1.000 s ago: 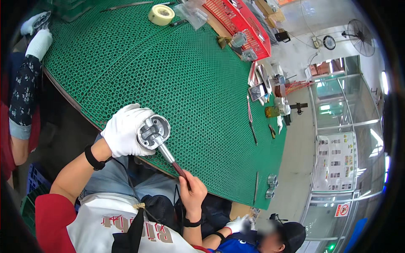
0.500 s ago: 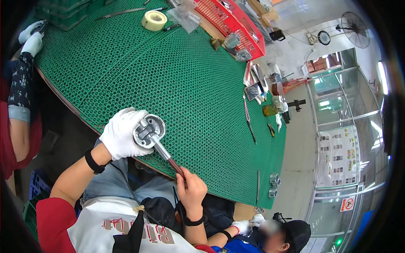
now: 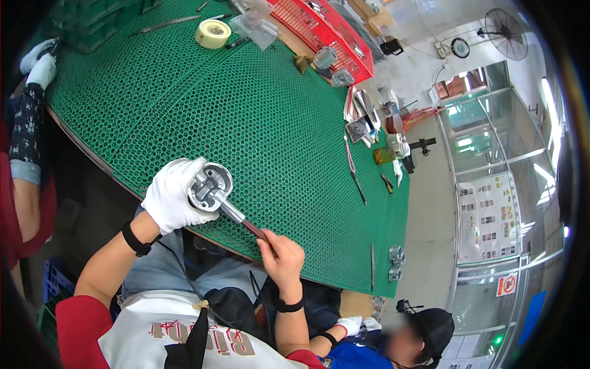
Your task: Assembling connecting rods and pistons at a production workbench.
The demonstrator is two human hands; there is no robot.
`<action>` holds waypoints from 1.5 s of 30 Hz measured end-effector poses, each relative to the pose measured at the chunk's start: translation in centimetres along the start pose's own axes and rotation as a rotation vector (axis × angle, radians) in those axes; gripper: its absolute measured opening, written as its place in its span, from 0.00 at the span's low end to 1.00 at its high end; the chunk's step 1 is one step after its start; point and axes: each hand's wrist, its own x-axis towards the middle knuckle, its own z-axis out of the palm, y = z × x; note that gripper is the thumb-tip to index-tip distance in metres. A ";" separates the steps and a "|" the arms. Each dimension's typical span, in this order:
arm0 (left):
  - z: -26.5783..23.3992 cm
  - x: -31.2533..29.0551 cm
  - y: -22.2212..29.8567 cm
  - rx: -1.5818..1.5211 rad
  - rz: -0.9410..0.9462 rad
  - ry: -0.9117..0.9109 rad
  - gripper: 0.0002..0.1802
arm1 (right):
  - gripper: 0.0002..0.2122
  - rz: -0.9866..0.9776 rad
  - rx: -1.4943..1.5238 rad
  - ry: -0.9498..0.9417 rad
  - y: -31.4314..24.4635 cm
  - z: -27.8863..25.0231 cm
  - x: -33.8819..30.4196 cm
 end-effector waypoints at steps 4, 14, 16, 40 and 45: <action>0.3 0.0 0.5 0.039 -0.040 0.047 0.53 | 0.10 0.022 0.015 0.029 -0.6 0.1 0.0; -0.7 -0.3 0.5 0.054 -0.034 0.043 0.51 | 0.08 0.111 0.122 0.007 -1.7 0.7 -0.3; -0.6 -0.1 0.5 0.042 -0.024 0.027 0.51 | 0.09 0.112 0.068 0.024 -2.3 0.6 -0.3; -0.2 -0.2 0.5 0.007 -0.011 -0.001 0.59 | 0.10 0.679 0.572 0.033 1.0 -0.8 -4.2; -0.3 -0.1 0.3 0.057 0.135 0.059 0.52 | 0.10 0.774 0.852 0.214 2.5 2.0 -0.5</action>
